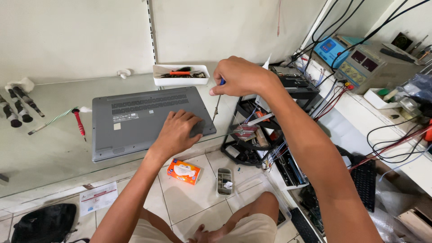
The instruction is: The person uses a screwdriver to remove several screws from the bottom panel of a laptop. After removing the screws, the person flips the laptop over, opens the lid, and presses the power button.
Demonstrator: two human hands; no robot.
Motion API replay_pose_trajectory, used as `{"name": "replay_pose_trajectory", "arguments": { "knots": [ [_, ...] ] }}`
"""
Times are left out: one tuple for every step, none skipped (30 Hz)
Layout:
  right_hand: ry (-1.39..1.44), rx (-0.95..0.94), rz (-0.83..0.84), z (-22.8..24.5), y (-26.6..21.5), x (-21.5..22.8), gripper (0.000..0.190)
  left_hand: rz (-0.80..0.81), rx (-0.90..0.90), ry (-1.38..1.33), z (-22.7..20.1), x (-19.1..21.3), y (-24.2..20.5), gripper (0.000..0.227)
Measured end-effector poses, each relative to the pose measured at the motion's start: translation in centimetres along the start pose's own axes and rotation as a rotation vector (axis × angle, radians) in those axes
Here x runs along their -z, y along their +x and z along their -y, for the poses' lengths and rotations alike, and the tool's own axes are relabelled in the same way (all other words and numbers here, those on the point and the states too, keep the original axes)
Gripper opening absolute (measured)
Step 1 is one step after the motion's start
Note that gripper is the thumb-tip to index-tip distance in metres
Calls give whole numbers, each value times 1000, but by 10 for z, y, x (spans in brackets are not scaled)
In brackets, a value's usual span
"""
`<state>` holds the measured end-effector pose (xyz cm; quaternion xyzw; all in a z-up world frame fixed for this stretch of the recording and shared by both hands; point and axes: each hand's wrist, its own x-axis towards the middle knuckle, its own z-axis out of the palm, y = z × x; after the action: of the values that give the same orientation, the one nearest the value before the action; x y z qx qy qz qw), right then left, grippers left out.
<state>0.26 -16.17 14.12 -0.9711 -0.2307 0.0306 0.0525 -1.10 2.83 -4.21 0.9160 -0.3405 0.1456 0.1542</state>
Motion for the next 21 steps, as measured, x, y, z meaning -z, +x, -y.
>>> {"name": "replay_pose_trajectory", "arguments": {
  "knots": [
    [0, 0, -2, 3, -5, 2, 24, 0, -1, 2, 0, 0, 0, 42],
    [15, -6, -11, 5, -10, 3, 25, -9, -1, 0, 0, -1, -1, 42],
    [29, -12, -20, 8, -15, 4, 26, -18, 0, -2, 0, -2, -1, 41],
    [30, -9, -19, 7, -21, 5, 26, -18, 2, -1, -2, 0, -3, 41],
    [52, 0, -92, 6, -27, 7, 24, -67, 0, -56, -3, 1, -5, 41],
    [75, 8, -166, 5, -32, 8, 23, -117, -3, -109, -4, 3, -7, 42],
    [77, 11, -167, 8, -43, 10, 23, -116, -1, -106, -7, 8, -10, 42],
    [153, -2, -230, 12, -52, 14, 21, -225, 20, -284, -9, 12, -12, 40],
    [228, -16, -294, 16, -62, 17, 19, -334, 41, -462, -12, 17, -14, 39],
    [229, -13, -295, 16, -66, 15, 19, -336, 42, -458, -14, 20, -15, 39],
    [306, 16, -334, 17, -70, 13, 15, -413, 32, -530, -17, 22, -16, 34],
    [382, 46, -369, 18, -73, 11, 12, -493, 24, -604, -19, 23, -18, 30],
    [381, 51, -367, 12, -72, 3, 12, -497, 28, -602, -21, 22, -18, 30],
    [436, 103, -417, 7, -70, -5, 13, -532, 29, -651, -23, 21, -18, 26],
    [491, 154, -466, 1, -69, -13, 14, -566, 30, -701, -25, 20, -19, 22],
    [492, 157, -463, -4, -67, -22, 14, -568, 34, -699, -27, 25, -20, 22],
    [583, 199, -460, -9, -65, -32, 9, -571, 35, -751, -30, 29, -21, 21],
    [671, 238, -454, -15, -64, -41, 9, -575, 35, -804, -33, 33, -22, 21],
    [671, 239, -451, -19, -62, -45, 9, -576, 38, -805, -33, 35, -23, 21],
    [695, 258, -454, -22, -61, -49, 14, -592, 60, -802, -34, 37, -25, 20],
    [719, 276, -456, -25, -60, -53, 21, -607, 82, -799, -34, 39, -28, 20]
  ]
}}
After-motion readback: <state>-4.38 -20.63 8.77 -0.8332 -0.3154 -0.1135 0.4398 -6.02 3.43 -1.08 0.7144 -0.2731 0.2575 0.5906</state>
